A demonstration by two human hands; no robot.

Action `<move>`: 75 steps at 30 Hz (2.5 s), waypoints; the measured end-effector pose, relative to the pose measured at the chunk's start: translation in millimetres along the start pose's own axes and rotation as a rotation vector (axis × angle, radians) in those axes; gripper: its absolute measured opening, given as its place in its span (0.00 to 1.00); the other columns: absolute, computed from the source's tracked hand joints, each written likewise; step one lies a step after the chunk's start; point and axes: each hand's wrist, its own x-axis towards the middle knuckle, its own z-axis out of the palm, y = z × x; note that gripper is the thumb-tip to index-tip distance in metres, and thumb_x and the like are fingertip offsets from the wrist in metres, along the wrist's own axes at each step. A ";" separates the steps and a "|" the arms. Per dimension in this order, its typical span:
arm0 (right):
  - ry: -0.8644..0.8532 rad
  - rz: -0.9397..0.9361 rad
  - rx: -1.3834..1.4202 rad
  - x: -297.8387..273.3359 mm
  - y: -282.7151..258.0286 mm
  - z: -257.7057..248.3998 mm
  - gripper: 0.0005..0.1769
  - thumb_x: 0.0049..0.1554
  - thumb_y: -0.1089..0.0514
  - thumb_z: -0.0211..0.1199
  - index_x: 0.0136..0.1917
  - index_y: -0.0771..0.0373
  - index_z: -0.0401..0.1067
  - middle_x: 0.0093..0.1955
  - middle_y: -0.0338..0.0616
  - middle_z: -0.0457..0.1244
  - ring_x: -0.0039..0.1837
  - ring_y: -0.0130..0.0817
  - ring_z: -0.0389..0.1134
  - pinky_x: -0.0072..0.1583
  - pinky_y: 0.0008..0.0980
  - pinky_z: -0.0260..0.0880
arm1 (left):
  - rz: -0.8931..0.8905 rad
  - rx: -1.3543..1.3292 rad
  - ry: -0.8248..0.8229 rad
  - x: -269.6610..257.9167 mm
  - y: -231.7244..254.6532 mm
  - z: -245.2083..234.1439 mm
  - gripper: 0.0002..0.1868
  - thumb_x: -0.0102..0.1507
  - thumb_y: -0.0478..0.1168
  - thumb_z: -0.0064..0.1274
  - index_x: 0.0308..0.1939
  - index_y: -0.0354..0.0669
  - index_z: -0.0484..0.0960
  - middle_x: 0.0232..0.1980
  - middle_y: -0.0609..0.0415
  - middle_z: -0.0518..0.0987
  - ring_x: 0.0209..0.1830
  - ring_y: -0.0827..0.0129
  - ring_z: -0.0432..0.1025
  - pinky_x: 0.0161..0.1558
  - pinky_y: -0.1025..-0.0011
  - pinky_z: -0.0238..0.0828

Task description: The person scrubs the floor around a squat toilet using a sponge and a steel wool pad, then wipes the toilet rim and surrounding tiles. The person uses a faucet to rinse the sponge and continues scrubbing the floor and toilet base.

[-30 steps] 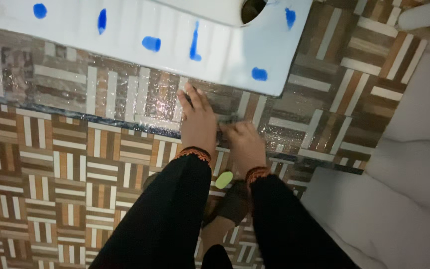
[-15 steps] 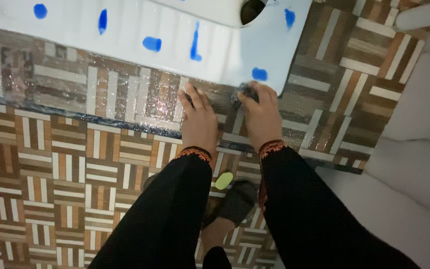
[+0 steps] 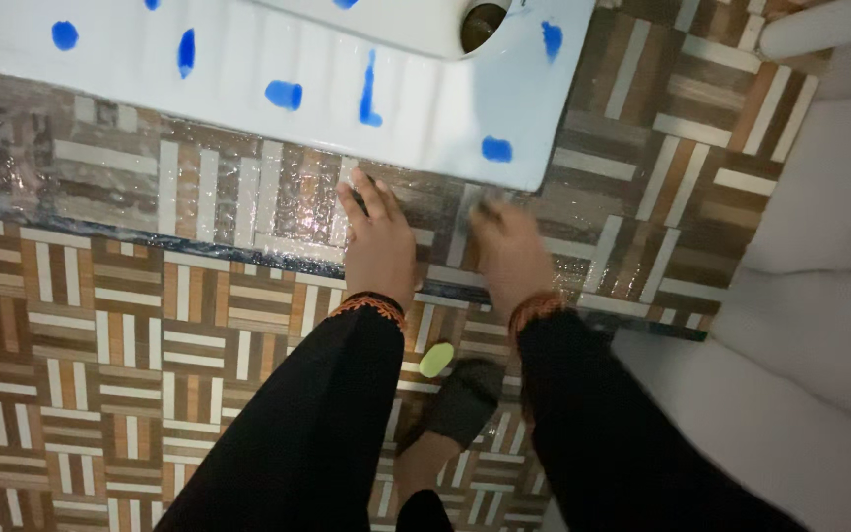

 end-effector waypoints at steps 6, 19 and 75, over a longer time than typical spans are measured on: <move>0.027 -0.398 -0.352 -14.8 -7.5 -12.8 0.20 0.61 0.59 0.55 0.65 0.61 0.74 0.70 0.54 0.63 0.70 0.49 0.64 0.68 0.45 0.66 | 0.094 0.175 -0.163 1.8 -2.0 -8.6 0.43 0.63 0.38 0.53 0.76 0.22 0.51 0.76 0.18 0.46 0.76 0.26 0.46 0.65 0.58 0.68; 0.070 0.049 -0.184 -17.3 8.7 -15.3 0.18 0.67 0.49 0.52 0.61 0.59 0.76 0.66 0.54 0.66 0.62 0.43 0.70 0.60 0.38 0.73 | 0.041 -0.002 -0.352 -6.2 -3.5 -38.1 0.61 0.57 0.57 0.63 0.78 0.24 0.44 0.78 0.20 0.38 0.78 0.28 0.39 0.63 0.63 0.71; 0.022 0.407 -0.406 -85.7 193.4 -95.3 0.66 0.57 0.21 0.47 0.79 0.80 0.29 0.83 0.70 0.28 0.84 0.60 0.28 0.78 0.53 0.29 | 0.464 0.255 -0.036 8.5 86.4 4.5 0.34 0.69 0.37 0.40 0.76 0.26 0.48 0.79 0.31 0.48 0.78 0.50 0.51 0.74 0.62 0.52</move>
